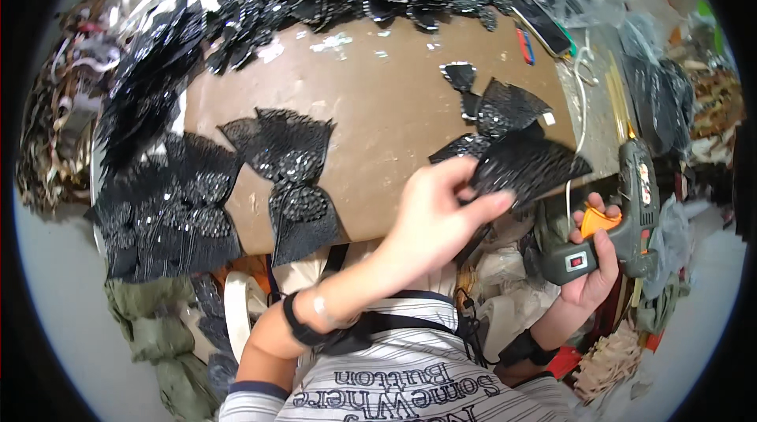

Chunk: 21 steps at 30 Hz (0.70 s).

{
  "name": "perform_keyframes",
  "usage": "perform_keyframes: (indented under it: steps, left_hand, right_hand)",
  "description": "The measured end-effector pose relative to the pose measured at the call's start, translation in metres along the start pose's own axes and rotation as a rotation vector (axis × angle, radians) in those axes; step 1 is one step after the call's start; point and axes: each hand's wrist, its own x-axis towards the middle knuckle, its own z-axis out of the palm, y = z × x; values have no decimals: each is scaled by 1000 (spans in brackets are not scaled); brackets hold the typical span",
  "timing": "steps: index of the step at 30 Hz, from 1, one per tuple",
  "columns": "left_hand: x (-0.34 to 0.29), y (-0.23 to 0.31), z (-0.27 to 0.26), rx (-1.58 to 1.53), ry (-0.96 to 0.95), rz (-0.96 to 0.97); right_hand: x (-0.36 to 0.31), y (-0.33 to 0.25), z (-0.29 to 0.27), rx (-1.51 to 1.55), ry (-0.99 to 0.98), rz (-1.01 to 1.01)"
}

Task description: The person assembles black lace bows by folding pieces of sequined lace and securing them with a hot glue gun. They repeatedly pick up lace pieces, fold them into bow shapes, apply glue to the center, and press the layers together before placing the finished items on the table.

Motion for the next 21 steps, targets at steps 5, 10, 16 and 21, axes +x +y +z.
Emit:
perform_keyframes:
  steps: [5,10,16,21]
  left_hand:
    - [70,-32,27,385,431,372]
    - [77,-45,38,835,527,382]
    - [-8,-10,-6,983,376,692]
    - [-108,0,-71,791,401,694]
  right_hand:
    - [11,9,-20,25,-81,46]
    - [12,12,-7,-8,-171,103]
    - [14,20,22,-42,-182,106]
    - [12,35,41,-58,-206,147]
